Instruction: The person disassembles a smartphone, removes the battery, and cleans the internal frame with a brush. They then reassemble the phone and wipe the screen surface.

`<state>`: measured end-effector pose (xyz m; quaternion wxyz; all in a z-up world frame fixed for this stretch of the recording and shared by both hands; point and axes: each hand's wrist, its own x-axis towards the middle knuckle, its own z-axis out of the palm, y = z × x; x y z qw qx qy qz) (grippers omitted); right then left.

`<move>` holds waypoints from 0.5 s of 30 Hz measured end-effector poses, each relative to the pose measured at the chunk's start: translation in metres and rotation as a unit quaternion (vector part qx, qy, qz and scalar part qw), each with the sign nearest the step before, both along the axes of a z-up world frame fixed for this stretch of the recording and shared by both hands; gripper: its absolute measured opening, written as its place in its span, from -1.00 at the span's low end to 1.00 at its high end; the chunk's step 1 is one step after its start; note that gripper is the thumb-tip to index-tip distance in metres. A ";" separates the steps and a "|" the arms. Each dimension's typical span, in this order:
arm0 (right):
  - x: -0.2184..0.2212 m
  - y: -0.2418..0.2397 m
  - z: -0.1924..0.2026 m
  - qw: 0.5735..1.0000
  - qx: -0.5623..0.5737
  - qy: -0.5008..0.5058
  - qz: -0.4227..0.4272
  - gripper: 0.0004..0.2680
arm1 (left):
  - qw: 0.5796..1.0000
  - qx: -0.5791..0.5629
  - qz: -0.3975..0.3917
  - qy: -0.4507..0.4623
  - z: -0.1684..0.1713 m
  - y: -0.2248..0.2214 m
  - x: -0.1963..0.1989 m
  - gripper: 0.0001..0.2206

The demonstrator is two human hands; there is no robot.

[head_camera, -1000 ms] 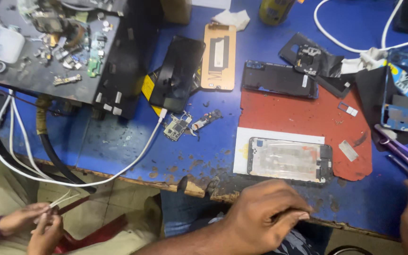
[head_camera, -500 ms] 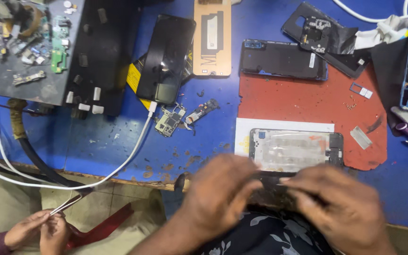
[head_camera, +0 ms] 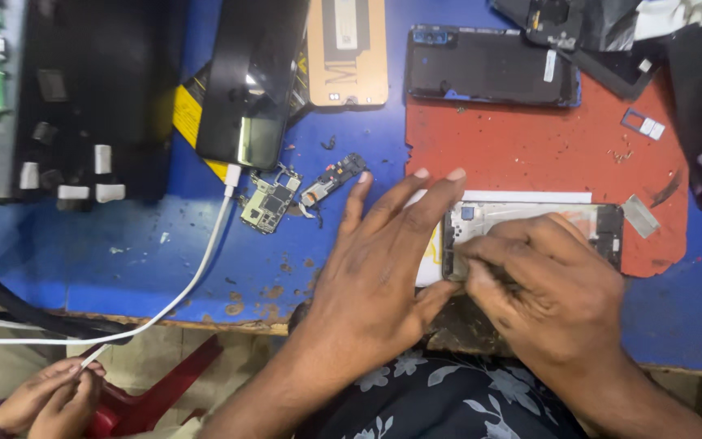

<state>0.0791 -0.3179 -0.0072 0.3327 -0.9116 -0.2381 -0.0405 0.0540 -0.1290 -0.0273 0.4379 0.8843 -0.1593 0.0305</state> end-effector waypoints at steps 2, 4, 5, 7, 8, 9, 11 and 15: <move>0.000 0.001 -0.002 1.000 0.002 0.004 -0.005 -0.86 | 1.000 -0.006 0.000 0.001 -0.001 0.001 -0.001 -0.17; 0.002 0.001 -0.003 1.000 0.001 0.003 -0.004 -0.86 | 1.000 -0.011 0.001 0.000 -0.001 0.002 -0.001 -0.16; 0.003 0.000 -0.003 1.000 0.000 0.003 -0.002 -0.86 | 1.000 -0.012 0.002 0.003 -0.001 0.002 -0.001 -0.16; 0.003 0.000 -0.004 1.000 -0.002 0.003 0.001 -0.85 | 1.000 -0.016 0.004 0.008 -0.001 0.001 0.000 -0.17; 0.003 -0.001 -0.005 1.000 -0.003 0.004 0.003 -0.86 | 1.000 -0.019 0.004 0.012 -0.001 0.002 0.000 -0.16; 0.003 -0.001 -0.005 1.000 -0.003 0.005 0.004 -0.86 | 1.000 -0.022 0.004 0.018 -0.001 0.002 0.000 -0.14; 0.003 -0.002 -0.006 1.000 -0.005 0.007 0.009 -0.86 | 0.999 -0.028 0.004 0.022 -0.001 0.002 0.000 -0.13; 0.004 -0.002 -0.006 1.000 -0.006 0.011 0.008 -0.86 | 0.999 -0.037 0.004 0.023 -0.001 0.002 0.001 -0.13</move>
